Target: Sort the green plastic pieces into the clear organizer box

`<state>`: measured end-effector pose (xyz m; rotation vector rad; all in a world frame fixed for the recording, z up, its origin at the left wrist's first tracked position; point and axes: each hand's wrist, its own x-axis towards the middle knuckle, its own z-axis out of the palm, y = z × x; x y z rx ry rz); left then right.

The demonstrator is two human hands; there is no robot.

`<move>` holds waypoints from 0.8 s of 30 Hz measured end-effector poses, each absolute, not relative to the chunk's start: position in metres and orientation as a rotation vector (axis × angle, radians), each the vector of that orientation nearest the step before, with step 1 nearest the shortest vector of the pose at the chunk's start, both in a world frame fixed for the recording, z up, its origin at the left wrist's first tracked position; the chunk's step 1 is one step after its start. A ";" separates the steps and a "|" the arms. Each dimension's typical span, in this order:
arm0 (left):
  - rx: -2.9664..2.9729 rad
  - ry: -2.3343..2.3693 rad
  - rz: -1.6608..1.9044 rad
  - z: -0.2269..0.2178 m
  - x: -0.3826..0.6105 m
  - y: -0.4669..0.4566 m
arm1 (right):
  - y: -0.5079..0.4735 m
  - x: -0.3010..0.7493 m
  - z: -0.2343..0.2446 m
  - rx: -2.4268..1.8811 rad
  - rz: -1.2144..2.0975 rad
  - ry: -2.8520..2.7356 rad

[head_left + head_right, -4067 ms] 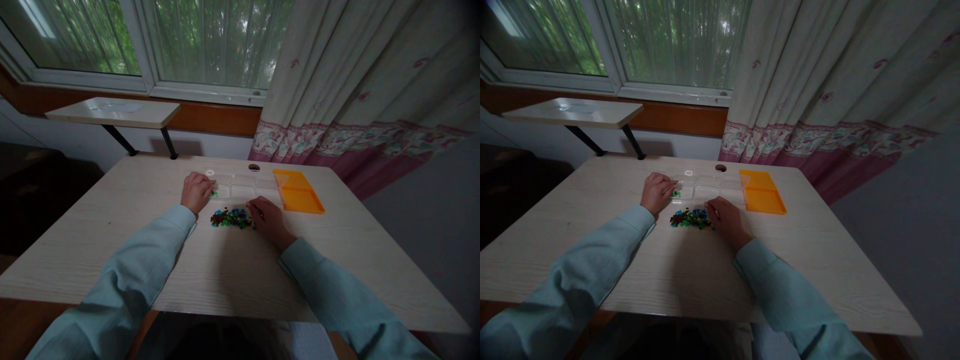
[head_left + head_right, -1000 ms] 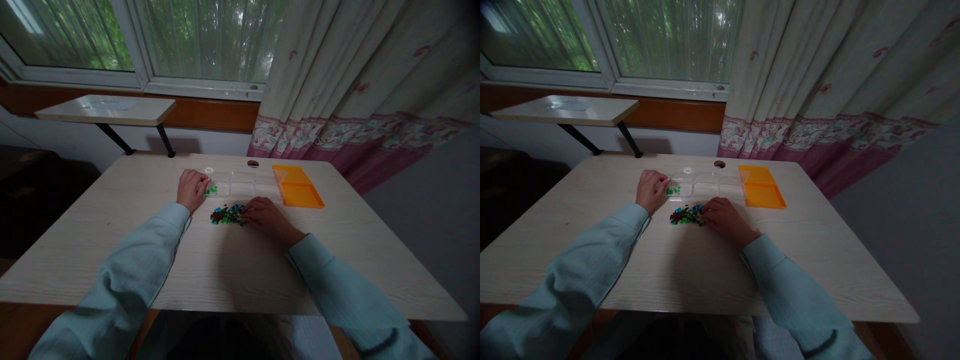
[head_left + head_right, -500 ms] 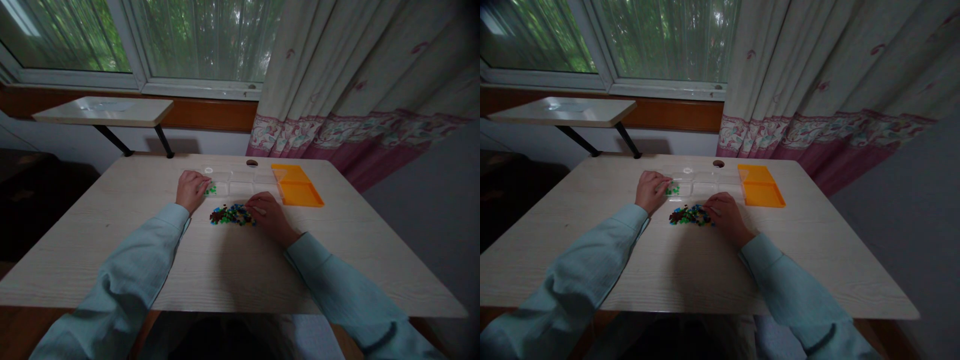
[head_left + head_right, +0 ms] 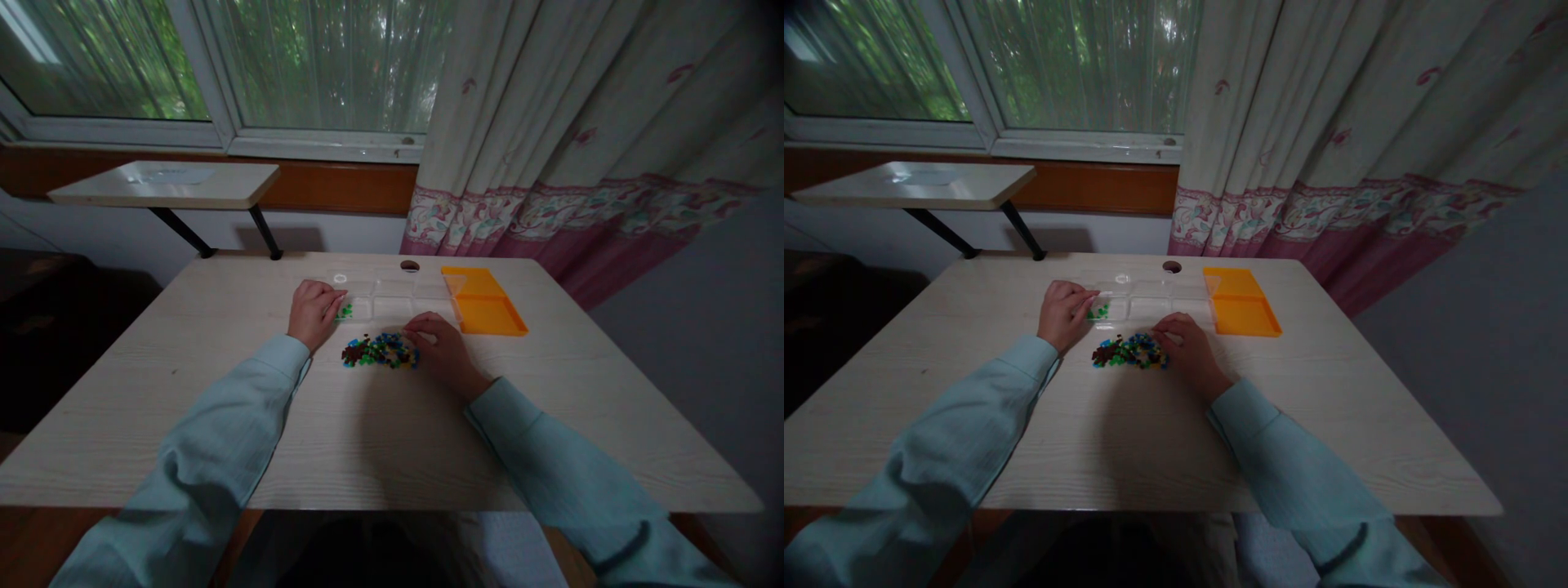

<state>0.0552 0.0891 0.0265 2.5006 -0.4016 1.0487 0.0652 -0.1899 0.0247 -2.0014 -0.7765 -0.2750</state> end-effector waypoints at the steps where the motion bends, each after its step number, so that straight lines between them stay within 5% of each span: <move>1: 2.498 -0.429 1.035 0.028 0.052 0.084 | -0.190 0.065 0.025 -1.984 -0.257 -0.753; 24: 2.542 -0.934 0.812 0.035 0.026 0.027 | -0.184 0.059 0.024 -1.888 -0.020 -0.807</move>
